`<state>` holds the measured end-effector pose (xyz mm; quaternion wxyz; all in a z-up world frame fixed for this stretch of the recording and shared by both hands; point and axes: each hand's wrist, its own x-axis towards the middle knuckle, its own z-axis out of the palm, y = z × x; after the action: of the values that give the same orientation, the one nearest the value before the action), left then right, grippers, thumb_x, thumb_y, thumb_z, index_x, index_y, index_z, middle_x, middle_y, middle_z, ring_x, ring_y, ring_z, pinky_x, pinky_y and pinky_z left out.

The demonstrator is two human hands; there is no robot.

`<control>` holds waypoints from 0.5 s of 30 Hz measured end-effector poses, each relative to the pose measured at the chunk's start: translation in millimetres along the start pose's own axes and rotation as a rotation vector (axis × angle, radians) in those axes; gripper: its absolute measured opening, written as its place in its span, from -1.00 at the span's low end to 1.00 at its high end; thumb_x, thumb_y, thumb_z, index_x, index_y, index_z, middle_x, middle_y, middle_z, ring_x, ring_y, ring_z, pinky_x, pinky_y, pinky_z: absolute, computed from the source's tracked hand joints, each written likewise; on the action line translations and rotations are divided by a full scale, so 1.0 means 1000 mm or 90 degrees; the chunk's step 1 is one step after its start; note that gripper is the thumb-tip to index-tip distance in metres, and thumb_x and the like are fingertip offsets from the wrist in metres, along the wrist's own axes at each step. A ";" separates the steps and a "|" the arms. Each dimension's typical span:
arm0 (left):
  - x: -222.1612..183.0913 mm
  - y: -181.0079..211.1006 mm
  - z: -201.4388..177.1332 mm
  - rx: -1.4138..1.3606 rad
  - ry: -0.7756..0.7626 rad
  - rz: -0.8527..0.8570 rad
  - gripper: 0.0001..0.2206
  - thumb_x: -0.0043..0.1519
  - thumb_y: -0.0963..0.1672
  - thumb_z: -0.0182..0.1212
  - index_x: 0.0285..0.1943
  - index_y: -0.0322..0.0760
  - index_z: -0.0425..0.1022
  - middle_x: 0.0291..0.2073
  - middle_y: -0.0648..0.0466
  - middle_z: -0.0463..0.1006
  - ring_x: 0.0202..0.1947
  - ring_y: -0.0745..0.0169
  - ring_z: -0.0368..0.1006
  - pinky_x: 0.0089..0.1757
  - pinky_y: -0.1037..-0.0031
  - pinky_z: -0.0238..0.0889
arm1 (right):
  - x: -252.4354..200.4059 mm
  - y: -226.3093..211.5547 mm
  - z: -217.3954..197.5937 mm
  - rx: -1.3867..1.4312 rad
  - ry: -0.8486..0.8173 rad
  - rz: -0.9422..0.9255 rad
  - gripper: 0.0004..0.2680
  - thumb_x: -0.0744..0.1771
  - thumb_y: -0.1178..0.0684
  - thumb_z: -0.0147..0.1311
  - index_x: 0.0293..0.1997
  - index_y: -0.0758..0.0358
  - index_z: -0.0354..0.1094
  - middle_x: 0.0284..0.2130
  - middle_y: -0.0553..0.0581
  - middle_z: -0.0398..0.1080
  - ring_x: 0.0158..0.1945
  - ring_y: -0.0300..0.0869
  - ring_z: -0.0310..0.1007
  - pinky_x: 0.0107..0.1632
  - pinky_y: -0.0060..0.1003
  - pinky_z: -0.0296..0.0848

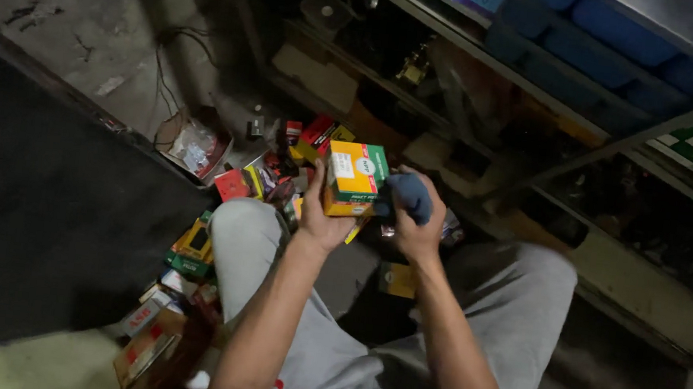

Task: Wipe dust off several small part boxes using a cloth while sitting on the floor.

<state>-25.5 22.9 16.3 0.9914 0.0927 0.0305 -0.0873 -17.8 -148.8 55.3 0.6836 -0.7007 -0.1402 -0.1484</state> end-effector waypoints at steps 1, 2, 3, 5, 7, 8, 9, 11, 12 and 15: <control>-0.003 0.006 0.003 -0.001 0.001 0.001 -0.37 0.41 0.18 -0.04 0.50 -0.24 0.22 0.31 -0.06 0.40 0.31 -0.08 0.30 0.27 0.08 0.17 | 0.002 -0.007 -0.005 0.000 -0.001 0.001 -0.79 0.35 0.19 0.09 0.10 0.41 0.37 0.05 0.20 0.46 0.12 -0.10 0.46 0.23 -0.24 0.37; -0.005 0.010 0.006 0.020 -0.026 -0.016 -0.37 0.38 0.18 -0.02 0.49 -0.24 0.22 0.32 -0.08 0.38 0.32 -0.10 0.31 0.26 0.04 0.16 | 0.005 -0.014 -0.012 -0.063 -0.041 0.003 -0.75 0.32 0.18 0.06 0.12 0.39 0.39 0.05 0.21 0.49 0.14 -0.06 0.49 0.25 -0.21 0.39; -0.006 0.014 0.009 0.040 -0.054 -0.033 -0.38 0.36 0.17 0.00 0.48 -0.23 0.21 0.33 -0.10 0.37 0.32 -0.12 0.31 0.26 0.01 0.15 | 0.008 -0.021 -0.018 -0.126 -0.081 0.005 -0.71 0.30 0.17 0.04 0.14 0.37 0.41 0.05 0.22 0.52 0.15 -0.03 0.53 0.27 -0.17 0.41; -0.008 0.013 0.022 0.129 -0.066 0.015 -0.38 0.37 0.14 0.02 0.52 -0.21 0.15 0.39 -0.06 0.32 0.36 -0.07 0.28 0.29 0.04 0.12 | 0.021 -0.050 -0.017 -0.146 -0.117 -0.086 -0.68 0.27 0.16 0.04 0.15 0.34 0.41 0.16 0.28 0.45 0.25 0.05 0.47 0.33 -0.13 0.37; -0.015 0.009 0.026 0.217 -0.076 0.056 -0.37 0.38 0.11 0.04 0.57 -0.18 0.09 0.44 -0.02 0.28 0.39 -0.03 0.25 0.33 0.07 0.08 | 0.032 -0.081 -0.009 -0.168 -0.149 -0.173 -0.66 0.25 0.14 0.04 0.15 0.30 0.41 0.26 0.33 0.38 0.35 0.12 0.40 0.40 -0.09 0.33; -0.018 0.006 0.025 0.264 -0.109 0.036 -0.35 0.39 0.10 0.05 0.61 -0.19 0.04 0.50 0.05 0.20 0.46 0.07 0.16 0.37 0.14 0.02 | 0.040 -0.097 0.000 -0.245 -0.231 -0.283 -0.62 0.20 0.11 0.09 0.13 0.31 0.42 0.24 0.43 0.32 0.33 0.27 0.29 0.36 -0.03 0.26; -0.022 0.004 0.024 0.311 -0.142 0.015 -0.32 0.41 0.09 0.07 0.65 -0.20 -0.01 0.56 0.13 0.13 0.52 0.17 0.08 0.42 0.21 -0.05 | 0.048 -0.114 0.008 -0.321 -0.315 -0.392 -0.59 0.15 0.09 0.14 0.11 0.32 0.42 0.22 0.53 0.27 0.31 0.41 0.17 0.33 0.03 0.18; -0.026 0.006 0.016 0.257 -0.144 0.008 -0.30 0.42 0.09 0.07 0.67 -0.20 -0.05 0.55 0.09 0.14 0.51 0.13 0.09 0.41 0.21 -0.03 | 0.048 -0.100 0.015 -0.253 -0.356 -0.286 -0.57 0.15 0.11 0.12 0.15 0.33 0.41 0.21 0.45 0.33 0.28 0.30 0.30 0.32 -0.03 0.28; -0.027 0.006 0.013 0.203 -0.149 0.002 -0.29 0.43 0.09 0.07 0.70 -0.20 -0.08 0.54 0.05 0.15 0.50 0.10 0.10 0.41 0.22 -0.02 | 0.048 -0.094 0.018 -0.185 -0.395 -0.180 -0.56 0.16 0.14 0.10 0.18 0.33 0.40 0.19 0.37 0.40 0.26 0.19 0.43 0.31 -0.10 0.37; -0.032 0.007 0.022 0.094 -0.219 -0.007 -0.25 0.37 0.12 0.10 0.68 -0.17 -0.08 0.53 0.05 0.18 0.51 0.09 0.16 0.41 0.21 0.02 | 0.045 -0.061 0.027 -0.265 -0.203 -0.132 -0.65 0.21 0.23 0.13 0.12 0.33 0.43 0.01 0.31 0.52 0.14 0.09 0.55 0.21 -0.18 0.47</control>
<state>-54.5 31.2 41.4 0.9721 0.1484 -0.1452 -0.1089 -0.7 -120.2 128.8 0.4755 -0.8224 -0.2834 -0.1311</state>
